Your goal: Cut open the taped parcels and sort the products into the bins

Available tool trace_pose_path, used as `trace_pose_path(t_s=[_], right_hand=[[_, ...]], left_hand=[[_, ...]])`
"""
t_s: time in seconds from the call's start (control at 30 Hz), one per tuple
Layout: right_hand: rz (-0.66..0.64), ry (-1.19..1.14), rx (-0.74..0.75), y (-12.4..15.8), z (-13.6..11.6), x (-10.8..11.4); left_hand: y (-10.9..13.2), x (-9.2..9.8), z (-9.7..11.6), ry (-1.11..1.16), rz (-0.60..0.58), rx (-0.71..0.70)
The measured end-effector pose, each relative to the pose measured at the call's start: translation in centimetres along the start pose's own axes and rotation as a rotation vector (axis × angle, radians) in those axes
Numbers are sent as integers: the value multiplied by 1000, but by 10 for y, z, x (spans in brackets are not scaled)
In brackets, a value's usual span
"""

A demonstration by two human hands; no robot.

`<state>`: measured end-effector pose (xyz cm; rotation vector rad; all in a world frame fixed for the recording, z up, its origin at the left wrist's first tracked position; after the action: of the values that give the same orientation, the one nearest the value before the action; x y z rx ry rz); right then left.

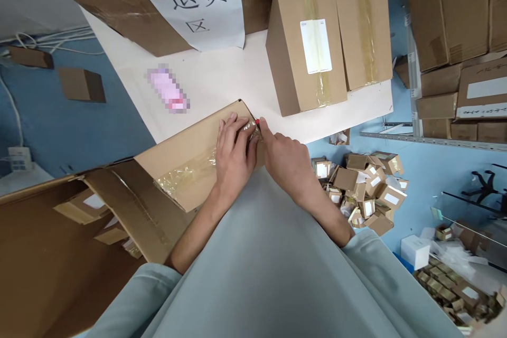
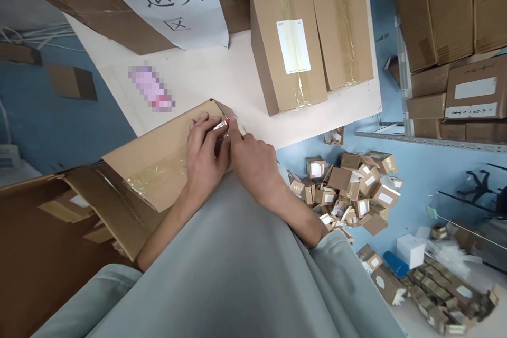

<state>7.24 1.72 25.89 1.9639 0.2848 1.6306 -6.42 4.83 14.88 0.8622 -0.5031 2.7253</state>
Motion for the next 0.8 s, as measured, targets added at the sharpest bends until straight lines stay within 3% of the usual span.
trace_pose_path(t_s=[0.2, 0.4, 0.6, 0.8], right_hand=[[-64, 77, -14, 30, 1, -8], [-19, 24, 6, 21, 4, -10], [-8, -90, -14, 35, 13, -22], [59, -173, 24, 22, 26, -29]], left_hand=[[-1, -1, 4, -28, 27, -9], [-6, 0, 4, -22, -8, 5], [-1, -3, 7, -32, -22, 25], [-7, -1, 4, -31, -29, 46]])
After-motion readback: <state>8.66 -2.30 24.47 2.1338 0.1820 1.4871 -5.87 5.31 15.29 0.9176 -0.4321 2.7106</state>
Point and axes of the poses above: each hand's wrist, its own y-axis away from the middle knuckle, its own x-axis out of the back of the hand, z = x × y, the point moved 2 cm from there along -y, towards the middle knuckle, and after that the axes turned 9 degrees about z, right-handed, at the moved point
